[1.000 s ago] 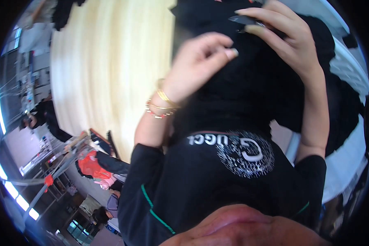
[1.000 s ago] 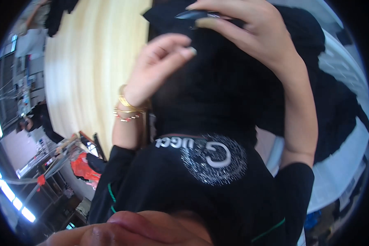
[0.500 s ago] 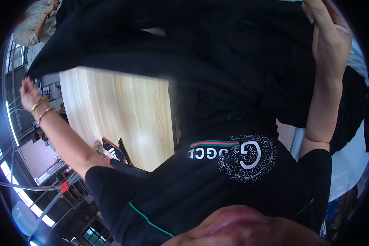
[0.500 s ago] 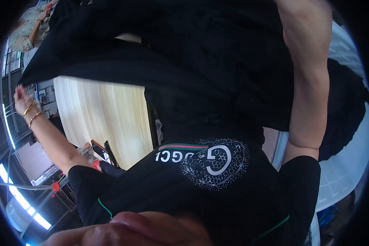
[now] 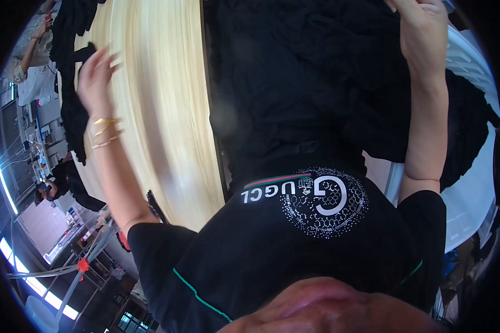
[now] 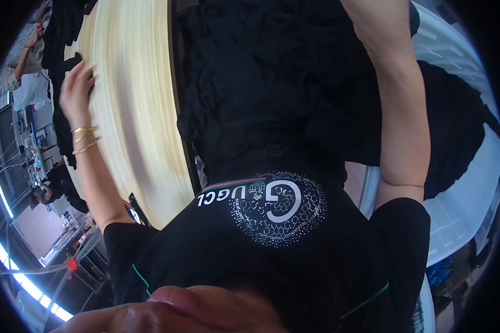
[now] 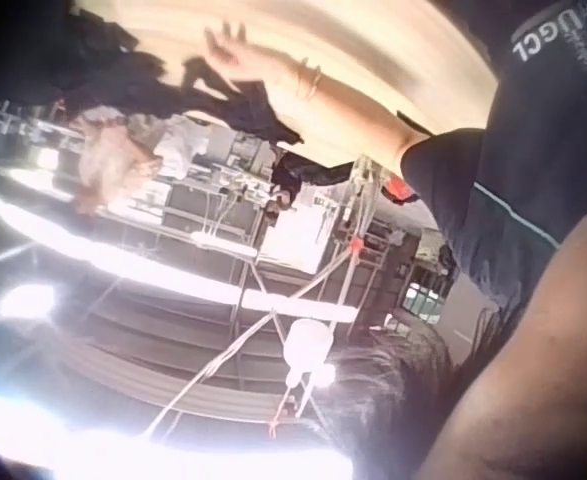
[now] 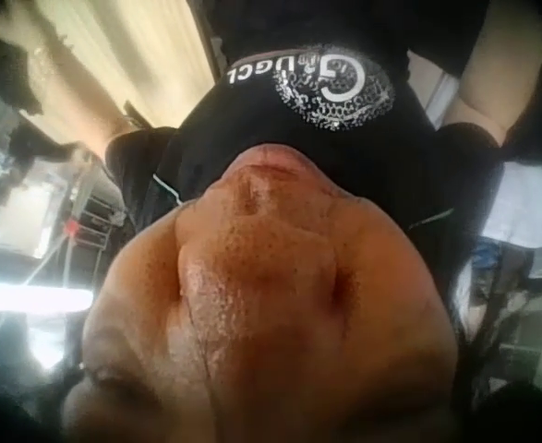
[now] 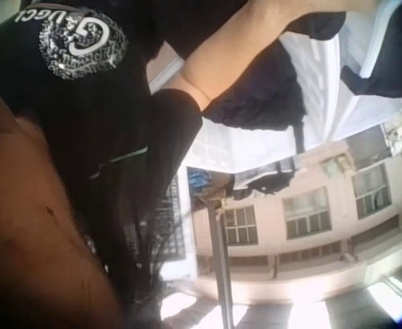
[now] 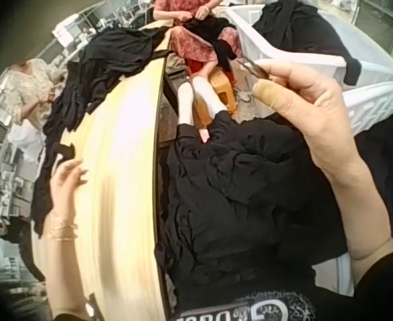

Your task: The recorder is trimming excess threads from black garments and sorting them into bins.

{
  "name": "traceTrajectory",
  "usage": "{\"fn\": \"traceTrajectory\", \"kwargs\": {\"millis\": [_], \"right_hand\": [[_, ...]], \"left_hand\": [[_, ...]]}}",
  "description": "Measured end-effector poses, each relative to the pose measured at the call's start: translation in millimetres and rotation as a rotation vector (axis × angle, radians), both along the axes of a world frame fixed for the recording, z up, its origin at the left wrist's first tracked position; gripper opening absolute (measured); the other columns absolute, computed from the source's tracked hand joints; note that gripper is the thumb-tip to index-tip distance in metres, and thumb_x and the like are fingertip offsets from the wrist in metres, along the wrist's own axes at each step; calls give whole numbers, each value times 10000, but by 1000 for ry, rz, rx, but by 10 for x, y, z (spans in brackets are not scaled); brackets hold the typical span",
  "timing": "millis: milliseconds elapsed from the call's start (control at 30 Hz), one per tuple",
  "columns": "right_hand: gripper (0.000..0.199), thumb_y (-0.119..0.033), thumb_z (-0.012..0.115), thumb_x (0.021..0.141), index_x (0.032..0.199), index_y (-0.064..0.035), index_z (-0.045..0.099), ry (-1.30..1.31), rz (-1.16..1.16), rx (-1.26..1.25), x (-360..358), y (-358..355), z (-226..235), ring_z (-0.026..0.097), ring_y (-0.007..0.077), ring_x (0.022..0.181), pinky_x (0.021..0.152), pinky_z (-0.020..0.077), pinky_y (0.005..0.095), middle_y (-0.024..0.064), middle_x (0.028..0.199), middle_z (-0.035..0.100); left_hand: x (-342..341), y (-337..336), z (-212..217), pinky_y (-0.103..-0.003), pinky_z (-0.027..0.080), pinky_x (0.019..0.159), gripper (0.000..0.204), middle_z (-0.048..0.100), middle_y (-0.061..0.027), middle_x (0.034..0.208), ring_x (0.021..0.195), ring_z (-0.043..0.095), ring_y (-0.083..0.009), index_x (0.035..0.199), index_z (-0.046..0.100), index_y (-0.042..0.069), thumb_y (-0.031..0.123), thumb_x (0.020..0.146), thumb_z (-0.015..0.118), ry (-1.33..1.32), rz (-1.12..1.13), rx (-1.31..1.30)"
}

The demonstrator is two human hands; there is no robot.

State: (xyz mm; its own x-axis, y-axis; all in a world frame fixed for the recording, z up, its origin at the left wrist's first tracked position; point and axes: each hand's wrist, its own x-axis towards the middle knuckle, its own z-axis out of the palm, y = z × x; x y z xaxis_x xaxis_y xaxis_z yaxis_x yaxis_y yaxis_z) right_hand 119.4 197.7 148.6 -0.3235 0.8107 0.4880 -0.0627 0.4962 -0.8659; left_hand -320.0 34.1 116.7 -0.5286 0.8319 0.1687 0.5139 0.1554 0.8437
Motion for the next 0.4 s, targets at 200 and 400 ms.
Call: {"fn": "traceTrajectory", "kwargs": {"millis": [200, 400], "right_hand": [[274, -57, 689, 871, 1129, 25, 651, -1, 72, -188, -89, 39, -172, 545, 37, 808, 721, 421, 162, -27, 923, 622], [270, -52, 688, 867, 1127, 14, 659, -63, 54, -186, -134, 24, -204, 536, 31, 790, 708, 415, 163, -33, 902, 610]], "left_hand": [[1914, 484, -742, -436, 501, 858, 423, 674, -209, 1014, 970, 631, -394, 1115, 627, 0, 352, 881, 630, 581, -320, -497], [1782, 568, -1001, -367, 504, 897, 373, 673, -224, 1027, 1020, 654, -325, 1177, 620, 85, 280, 860, 652, -37, -263, -214]]}}
